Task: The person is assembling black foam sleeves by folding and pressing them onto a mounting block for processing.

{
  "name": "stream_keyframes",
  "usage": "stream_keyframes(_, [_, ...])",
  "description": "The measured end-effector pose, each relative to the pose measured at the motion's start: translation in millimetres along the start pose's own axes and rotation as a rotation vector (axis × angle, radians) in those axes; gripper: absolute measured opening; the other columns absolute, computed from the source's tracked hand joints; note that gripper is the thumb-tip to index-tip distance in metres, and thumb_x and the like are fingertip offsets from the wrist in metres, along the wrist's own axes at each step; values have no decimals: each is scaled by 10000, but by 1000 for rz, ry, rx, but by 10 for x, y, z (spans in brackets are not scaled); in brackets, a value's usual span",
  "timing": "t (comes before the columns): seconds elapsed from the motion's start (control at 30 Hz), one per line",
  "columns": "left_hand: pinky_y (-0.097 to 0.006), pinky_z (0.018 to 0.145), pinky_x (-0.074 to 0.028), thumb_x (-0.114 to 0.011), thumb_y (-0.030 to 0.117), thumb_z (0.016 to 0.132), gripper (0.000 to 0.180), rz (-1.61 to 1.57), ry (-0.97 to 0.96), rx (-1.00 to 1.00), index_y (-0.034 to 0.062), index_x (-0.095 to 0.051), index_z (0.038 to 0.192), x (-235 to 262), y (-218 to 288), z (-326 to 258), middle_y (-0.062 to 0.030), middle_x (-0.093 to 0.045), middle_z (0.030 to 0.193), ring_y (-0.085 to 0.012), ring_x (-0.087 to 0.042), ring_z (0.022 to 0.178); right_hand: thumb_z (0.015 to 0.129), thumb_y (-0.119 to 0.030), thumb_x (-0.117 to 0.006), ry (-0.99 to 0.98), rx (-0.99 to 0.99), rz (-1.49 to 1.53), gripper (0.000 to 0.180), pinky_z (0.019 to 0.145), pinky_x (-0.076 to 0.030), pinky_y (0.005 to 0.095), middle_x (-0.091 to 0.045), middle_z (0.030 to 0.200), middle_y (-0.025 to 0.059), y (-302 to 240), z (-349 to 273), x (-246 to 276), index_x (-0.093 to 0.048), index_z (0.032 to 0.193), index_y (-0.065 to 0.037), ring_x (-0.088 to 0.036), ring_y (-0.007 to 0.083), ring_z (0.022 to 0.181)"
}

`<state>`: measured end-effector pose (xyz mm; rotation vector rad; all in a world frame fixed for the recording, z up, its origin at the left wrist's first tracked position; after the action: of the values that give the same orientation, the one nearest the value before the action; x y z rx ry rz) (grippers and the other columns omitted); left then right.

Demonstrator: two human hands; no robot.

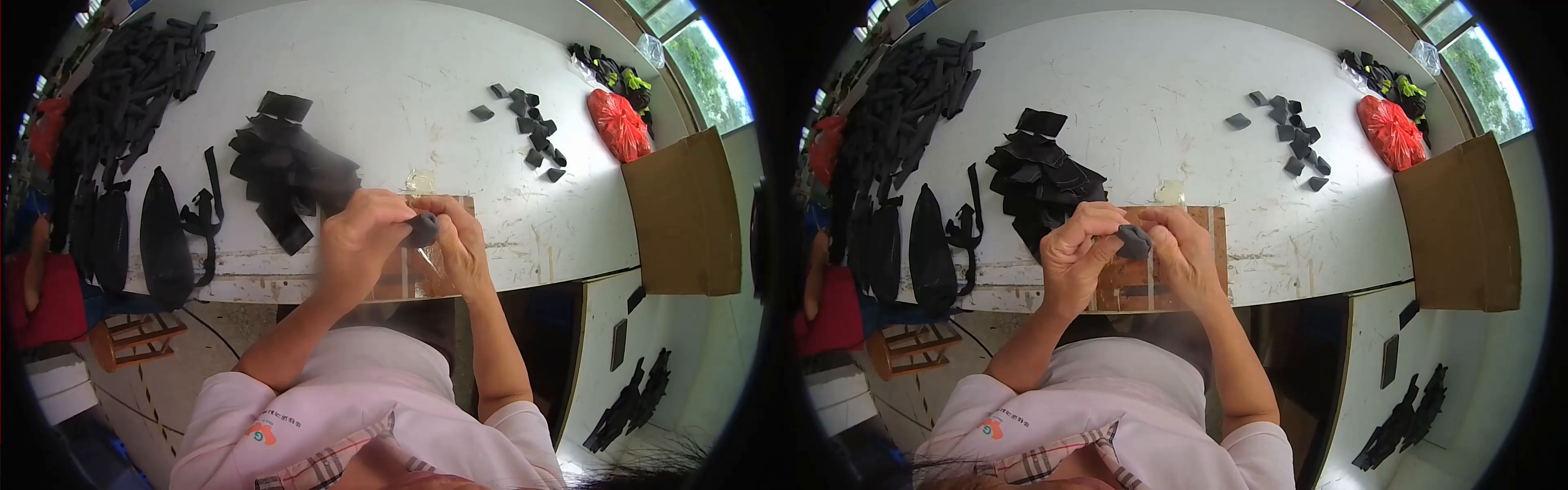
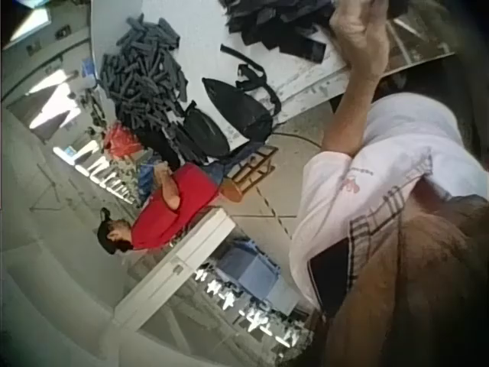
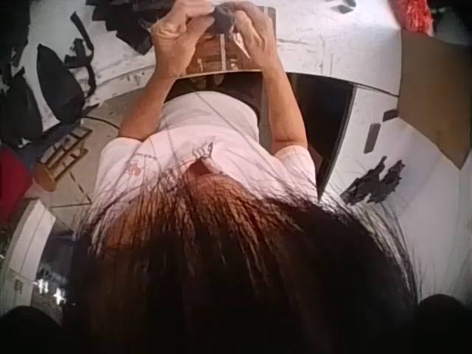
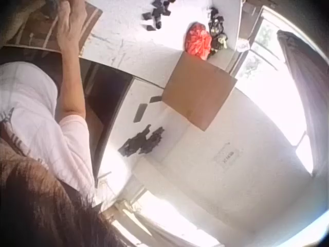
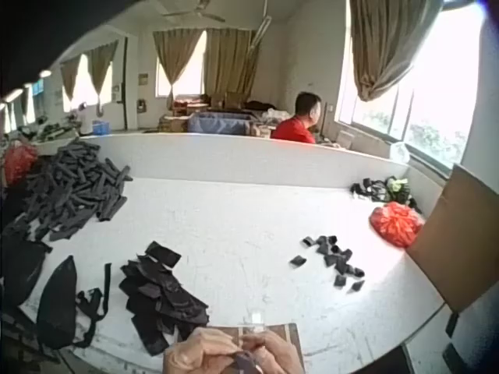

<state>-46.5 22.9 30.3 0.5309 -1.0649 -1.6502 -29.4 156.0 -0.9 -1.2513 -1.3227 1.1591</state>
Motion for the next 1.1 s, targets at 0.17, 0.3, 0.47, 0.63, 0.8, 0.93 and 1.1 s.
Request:
stream_keyframes(0.17, [-262,794,-446,-539,-22,798,135,-772,353,383,17,-586,918,35,-105,-148,-69,-608,914,-143,-545,915,715,-209,-647,37,540,-1109,207,499,-413,297,-482,668,42,-655,-224,-192,-526,727,-42,-525,207,669])
stream_keyframes(0.3, [-270,808,-443,-530,-57,786,198,-620,174,263,20,-578,962,-39,-260,-184,-82,-578,1008,-137,-540,927,719,-124,-621,49,530,-850,144,487,-408,337,-460,632,59,-307,-175,-104,-499,689,-53,-507,236,605])
stream_keyframes(0.47, [-274,763,-435,-691,113,718,173,-555,-50,349,7,-613,830,-163,-166,97,-64,-602,909,-162,-537,866,733,-110,-602,72,535,-753,111,495,-414,351,-480,639,69,-305,-192,-89,-518,719,-39,-510,251,602])
stream_keyframes(0.63, [-192,534,-383,-715,28,668,147,-96,-288,177,28,-611,772,-296,131,264,-32,-561,829,-43,-477,645,808,-141,-559,46,416,-284,122,533,-437,325,-551,725,107,156,-166,-12,-549,781,-22,-541,286,628])
stream_keyframes(0.8, [-201,586,-418,-662,6,722,125,-120,-172,225,0,-612,837,-230,17,162,-72,-560,880,-80,-520,733,791,-103,-560,43,372,-315,72,546,-437,350,-537,692,111,193,-144,-47,-554,798,-32,-542,291,631])
stream_keyframes(0.93, [-215,681,-443,-576,40,802,147,-497,-80,276,-24,-587,935,-201,63,127,-77,-590,878,-110,-551,776,753,-102,-584,14,292,-481,81,537,-403,372,-482,624,112,48,-131,-12,-551,772,-31,-508,297,618])
stream_keyframes(1.1, [-331,814,-404,-562,200,829,183,-959,174,252,38,-594,910,-54,17,130,-94,-591,875,-214,-508,865,777,-156,-584,-23,385,-682,156,508,-392,379,-467,593,106,-382,-128,-25,-510,713,-34,-502,285,589])
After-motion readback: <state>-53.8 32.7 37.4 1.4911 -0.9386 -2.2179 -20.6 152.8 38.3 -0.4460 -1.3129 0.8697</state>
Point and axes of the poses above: each hand's wrist, its own z-axis towards the middle knuckle, its own x-axis out of the back of the hand, y = z × x, the point moved 6 cm from there along z, towards the middle knuckle
